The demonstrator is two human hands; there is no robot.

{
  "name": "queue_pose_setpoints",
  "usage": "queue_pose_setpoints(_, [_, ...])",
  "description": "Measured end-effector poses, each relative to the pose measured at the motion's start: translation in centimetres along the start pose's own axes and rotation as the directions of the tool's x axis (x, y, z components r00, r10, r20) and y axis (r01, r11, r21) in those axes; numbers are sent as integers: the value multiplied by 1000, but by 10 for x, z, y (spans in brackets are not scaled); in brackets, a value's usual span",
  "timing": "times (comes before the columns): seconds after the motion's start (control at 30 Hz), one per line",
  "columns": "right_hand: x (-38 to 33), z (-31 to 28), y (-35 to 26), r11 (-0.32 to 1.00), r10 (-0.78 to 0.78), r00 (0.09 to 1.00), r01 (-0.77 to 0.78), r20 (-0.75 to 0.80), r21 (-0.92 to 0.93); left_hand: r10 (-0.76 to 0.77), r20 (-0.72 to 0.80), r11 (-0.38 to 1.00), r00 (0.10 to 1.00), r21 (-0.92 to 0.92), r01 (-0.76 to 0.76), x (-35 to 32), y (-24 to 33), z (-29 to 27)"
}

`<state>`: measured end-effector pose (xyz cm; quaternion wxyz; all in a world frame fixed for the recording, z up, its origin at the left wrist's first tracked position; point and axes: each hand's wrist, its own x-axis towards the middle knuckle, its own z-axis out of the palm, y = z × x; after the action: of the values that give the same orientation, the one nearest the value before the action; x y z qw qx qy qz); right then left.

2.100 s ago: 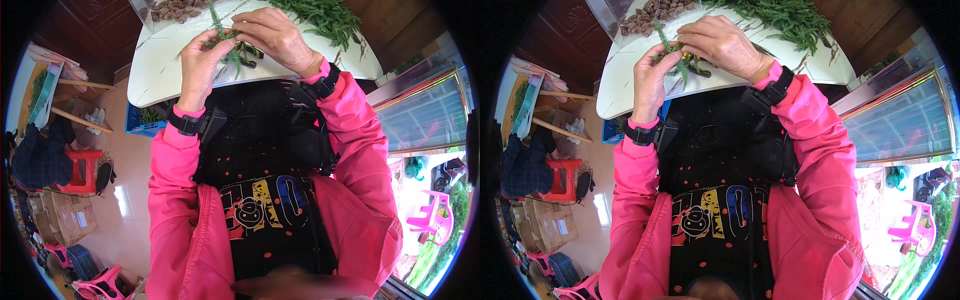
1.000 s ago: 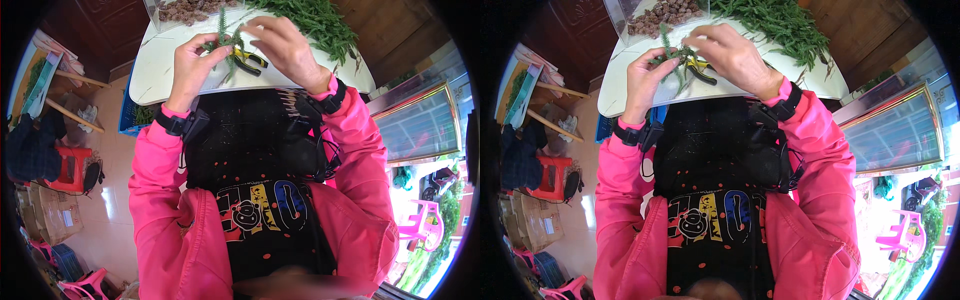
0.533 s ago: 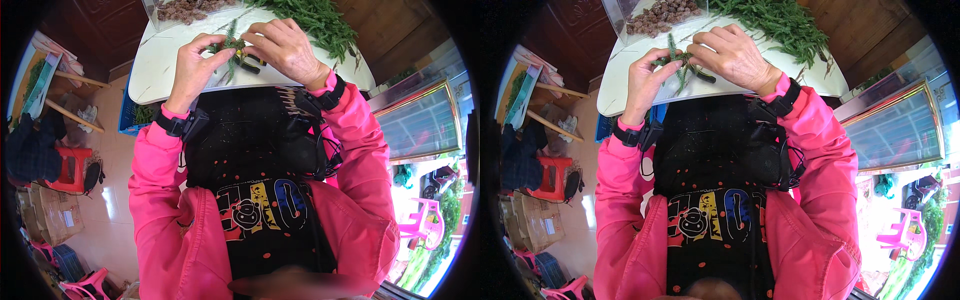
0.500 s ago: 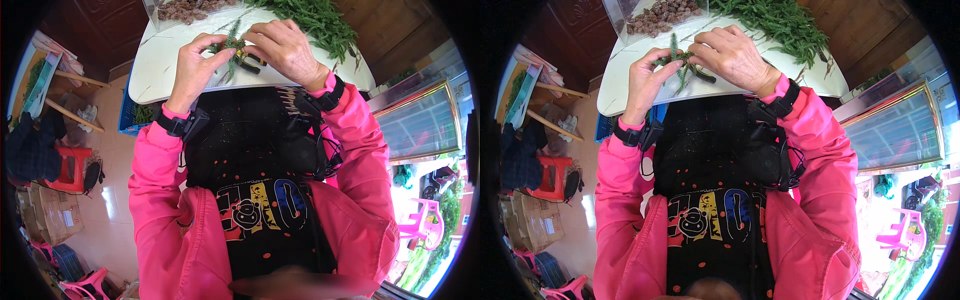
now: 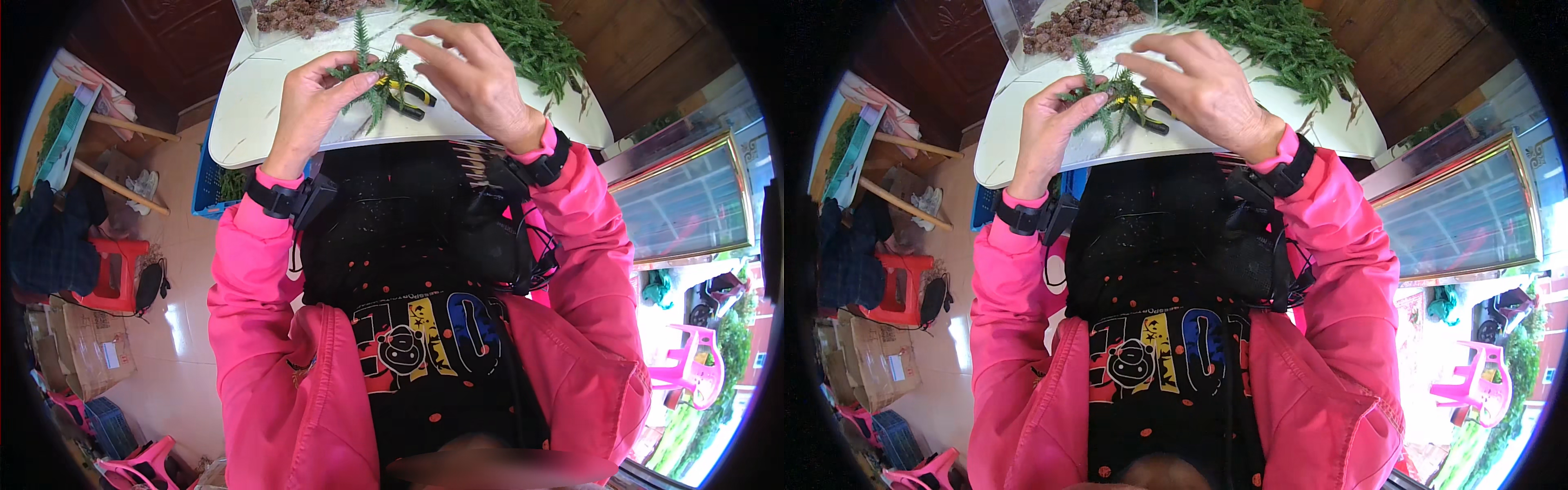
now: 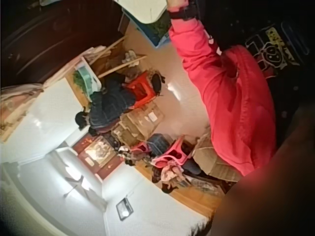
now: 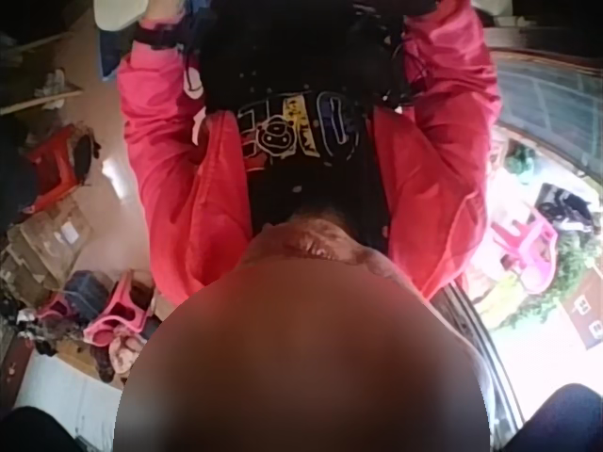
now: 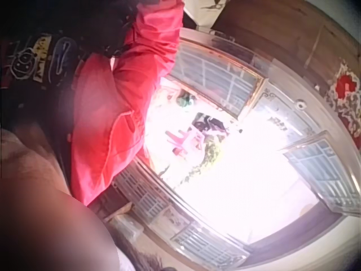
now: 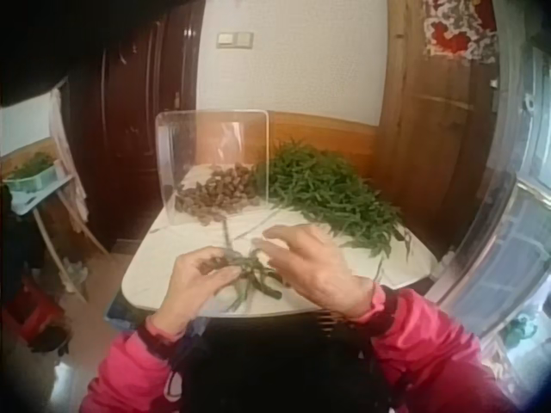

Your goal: Trimming plant pieces and placing them into a container using pliers.

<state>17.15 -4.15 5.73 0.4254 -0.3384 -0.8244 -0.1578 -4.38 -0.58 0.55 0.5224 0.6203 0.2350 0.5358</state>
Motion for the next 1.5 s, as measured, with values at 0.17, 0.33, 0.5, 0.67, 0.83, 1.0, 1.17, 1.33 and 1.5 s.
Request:
queue_pose_setpoints(0.17, [3, -4, 2, 873, -382, 922, 381, 61, -303, 33, 49, 981, 998, 189, -42, 0, -6, -3])
queue_pose_setpoints(0.33, [-11, 3, 7, 971, -157, 977, 179, 141, -156, 82, 120, 951, 989, 286, -114, -1, -3, -2])
queue_pose_setpoints(0.5, [-8, 5, -1, 481, 454, 673, -736, 583, 476, 220, 127, 857, 967, 449, -254, -3, 1, 1])
queue_pose_setpoints(0.67, [2, -12, -2, 871, 345, 883, -427, 318, 242, 1, 84, 995, 996, 103, -10, -1, 5, -5])
queue_pose_setpoints(0.83, [-3, -13, -4, 908, -302, 952, 305, 56, -286, -38, 100, 995, 994, -86, 47, -1, 7, 0])
queue_pose_setpoints(1.0, [-8, -9, 5, 871, -348, 938, 325, 5, -369, -73, 140, 995, 987, -63, 83, -4, 3, 4])
queue_pose_setpoints(1.17, [-10, -6, 7, 901, -293, 954, 296, 59, -318, -72, 137, 997, 988, -5, 73, -4, 1, 6])
queue_pose_setpoints(1.33, [-13, 0, 3, 734, 509, 776, -617, 373, 284, 55, 150, 949, 987, 298, -98, -5, 1, 3])
queue_pose_setpoints(1.5, [-10, -8, -5, 793, 432, 869, -493, 240, 357, -19, 124, 987, 992, 161, -1, -5, 4, 1])
